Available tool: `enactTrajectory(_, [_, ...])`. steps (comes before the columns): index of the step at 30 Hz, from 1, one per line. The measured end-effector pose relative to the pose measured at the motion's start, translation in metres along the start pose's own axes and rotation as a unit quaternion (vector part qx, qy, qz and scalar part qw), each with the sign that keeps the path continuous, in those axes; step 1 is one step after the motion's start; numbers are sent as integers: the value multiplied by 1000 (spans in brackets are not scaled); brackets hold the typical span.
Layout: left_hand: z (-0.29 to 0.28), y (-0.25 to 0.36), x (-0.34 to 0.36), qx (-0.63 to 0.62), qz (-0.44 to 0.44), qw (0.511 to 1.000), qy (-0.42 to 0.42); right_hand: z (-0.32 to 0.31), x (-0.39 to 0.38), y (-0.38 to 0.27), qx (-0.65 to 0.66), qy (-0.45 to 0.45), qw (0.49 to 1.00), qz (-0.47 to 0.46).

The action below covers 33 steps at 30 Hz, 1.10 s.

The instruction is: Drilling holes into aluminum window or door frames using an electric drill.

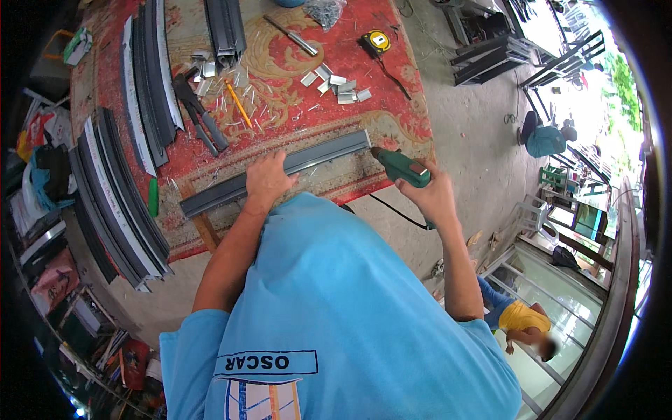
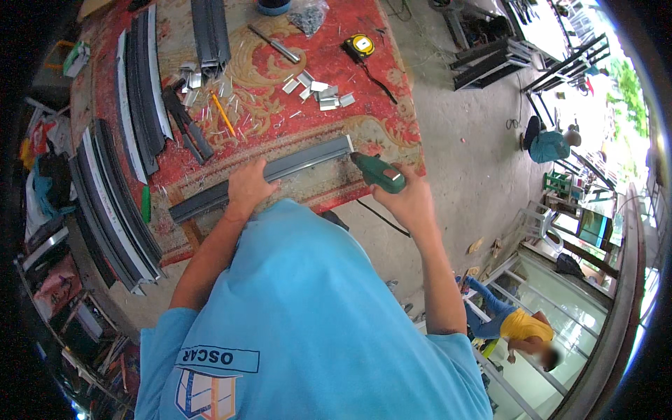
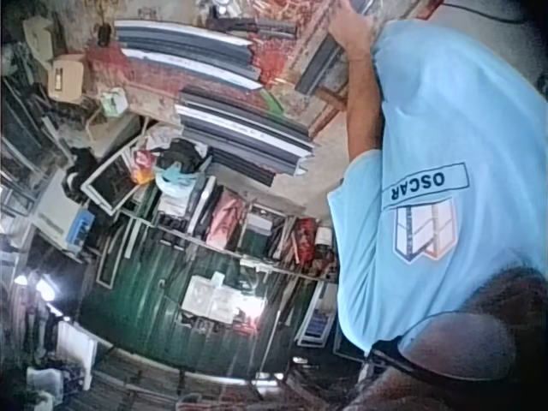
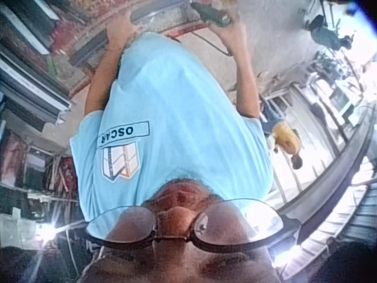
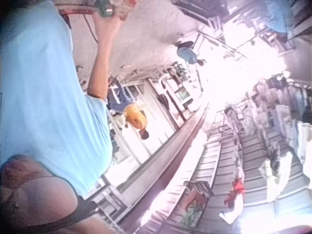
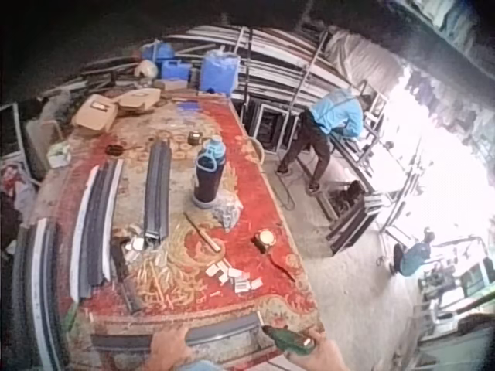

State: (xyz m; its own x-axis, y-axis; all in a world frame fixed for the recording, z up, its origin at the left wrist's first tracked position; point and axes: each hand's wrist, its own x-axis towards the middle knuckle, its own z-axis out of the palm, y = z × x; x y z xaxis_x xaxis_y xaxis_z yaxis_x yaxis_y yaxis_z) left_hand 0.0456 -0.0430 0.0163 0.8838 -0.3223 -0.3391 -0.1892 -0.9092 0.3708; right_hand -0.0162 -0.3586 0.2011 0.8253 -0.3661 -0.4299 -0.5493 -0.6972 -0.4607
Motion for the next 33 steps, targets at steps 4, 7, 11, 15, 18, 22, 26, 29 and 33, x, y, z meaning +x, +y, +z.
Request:
enactTrajectory(4, [-1,1,0,-8,4,1000,0,7,-3,10,1,26,999,-20])
enactTrajectory(7, [-1,1,0,-7,3,1000,0,5,-2,9,11,25,999,-17])
enactTrajectory(11, [0,0,-1,-1,1,1000,3,-8,11,7,5,-6,1000,-19])
enactTrajectory(15, [1,-1,-1,1,8,1000,13,-23,30,-10,-35,-55,998,27])
enactTrajectory(18, [-1,0,-1,0,7,1000,15,-30,46,-26,-69,-82,994,23])
enactTrajectory(22, [-2,2,-1,-4,0,1000,18,-34,64,-44,-108,-109,988,-2])
enactTrajectory(26, [1,-1,1,-6,-9,1000,-3,-38,66,-56,-80,-140,987,6])
enactTrajectory(29, [5,-3,1,-14,-6,1000,-15,-33,62,-41,-95,-117,988,-23])
enactTrajectory(33, [4,-2,1,-2,0,1000,-3,-27,44,-48,-174,-95,980,-36])
